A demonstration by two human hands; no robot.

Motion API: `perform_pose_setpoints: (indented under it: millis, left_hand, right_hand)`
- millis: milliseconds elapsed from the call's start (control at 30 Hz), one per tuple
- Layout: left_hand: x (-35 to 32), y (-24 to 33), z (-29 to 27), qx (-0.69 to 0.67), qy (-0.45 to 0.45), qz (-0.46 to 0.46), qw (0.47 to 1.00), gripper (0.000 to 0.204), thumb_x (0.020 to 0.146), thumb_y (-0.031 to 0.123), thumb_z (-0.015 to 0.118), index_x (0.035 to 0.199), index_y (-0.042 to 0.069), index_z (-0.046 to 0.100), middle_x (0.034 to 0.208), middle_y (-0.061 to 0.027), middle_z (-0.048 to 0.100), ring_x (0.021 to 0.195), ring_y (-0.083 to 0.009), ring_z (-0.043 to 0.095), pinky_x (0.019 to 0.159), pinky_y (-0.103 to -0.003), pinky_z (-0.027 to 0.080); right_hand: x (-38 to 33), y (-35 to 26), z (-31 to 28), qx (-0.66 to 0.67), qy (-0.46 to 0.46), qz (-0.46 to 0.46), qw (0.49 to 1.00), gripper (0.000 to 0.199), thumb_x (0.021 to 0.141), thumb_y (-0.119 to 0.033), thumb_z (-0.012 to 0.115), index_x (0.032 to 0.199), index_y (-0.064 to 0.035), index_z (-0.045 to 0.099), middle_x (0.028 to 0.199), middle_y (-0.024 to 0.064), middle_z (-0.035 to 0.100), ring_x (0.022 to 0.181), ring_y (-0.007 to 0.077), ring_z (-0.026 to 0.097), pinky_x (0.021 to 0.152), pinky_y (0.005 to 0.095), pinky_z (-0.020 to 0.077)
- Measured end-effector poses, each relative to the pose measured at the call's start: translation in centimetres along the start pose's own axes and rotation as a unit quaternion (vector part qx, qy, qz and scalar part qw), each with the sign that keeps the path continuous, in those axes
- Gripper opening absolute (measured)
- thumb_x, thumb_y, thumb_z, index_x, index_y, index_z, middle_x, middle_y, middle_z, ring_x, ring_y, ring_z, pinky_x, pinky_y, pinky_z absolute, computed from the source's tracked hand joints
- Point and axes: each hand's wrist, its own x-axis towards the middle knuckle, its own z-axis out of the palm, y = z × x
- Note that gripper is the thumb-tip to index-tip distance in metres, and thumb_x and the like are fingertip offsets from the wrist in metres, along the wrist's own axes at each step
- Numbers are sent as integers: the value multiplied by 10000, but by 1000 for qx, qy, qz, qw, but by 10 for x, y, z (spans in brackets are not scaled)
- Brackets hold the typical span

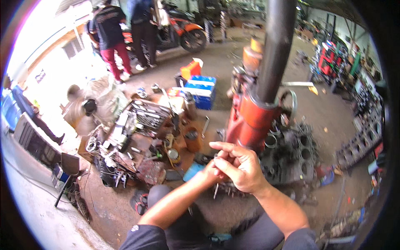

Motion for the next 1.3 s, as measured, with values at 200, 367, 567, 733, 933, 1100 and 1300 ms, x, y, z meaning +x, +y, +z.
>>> perform_pose_setpoints:
  millis: [200,367,567,733,933,1100,1300]
  left_hand:
    - [-48,124,36,-807,127,372,440,270,815,244,674,1047,105,674,1021,-125,650,1015,-293,637,783,-450,541]
    - [-58,142,46,-756,124,409,496,260,834,188,616,1076,97,633,1055,-98,637,1102,-249,598,816,-401,525]
    - [-46,98,43,-830,21,409,379,338,858,139,635,1181,44,605,1090,-118,656,1075,-295,621,860,-403,519]
    - [-31,65,50,-889,-344,303,-19,407,990,266,624,1304,17,553,1132,-79,663,1023,-170,622,906,-310,488]
    - [-9,23,46,-880,-319,303,-181,480,988,162,627,1414,8,469,1244,-22,622,1125,-86,563,951,-272,461]
    - [5,0,53,-906,-278,287,-139,490,976,103,626,1424,-7,459,1219,-34,627,1057,-86,574,915,-264,478]
    - [4,-5,67,-929,-247,248,-122,458,980,109,620,1410,19,490,1141,-20,631,898,-59,554,766,-244,485]
  right_hand:
    - [3,70,-39,88,136,182,970,231,963,-81,611,1174,5,650,878,85,697,683,115,653,610,243,539]
    - [-13,97,-59,103,105,152,977,192,957,-68,613,1125,14,658,871,94,704,687,103,647,619,237,533]
    - [-28,70,-61,66,122,131,982,192,954,-46,612,1130,16,656,882,93,709,706,92,649,631,225,537]
    - [-37,51,-69,-31,165,29,985,244,935,-1,617,1175,44,620,900,114,703,717,103,653,659,234,542]
    - [-21,62,-75,-83,169,32,982,178,936,-19,615,1111,15,626,895,105,710,678,93,650,618,220,531]
    - [-7,73,-69,-68,169,38,983,165,933,-31,639,1090,19,638,891,95,709,689,91,652,621,221,529]
    - [-1,82,-63,-88,174,72,978,127,909,-27,686,1026,23,680,881,64,692,713,73,634,634,215,514]
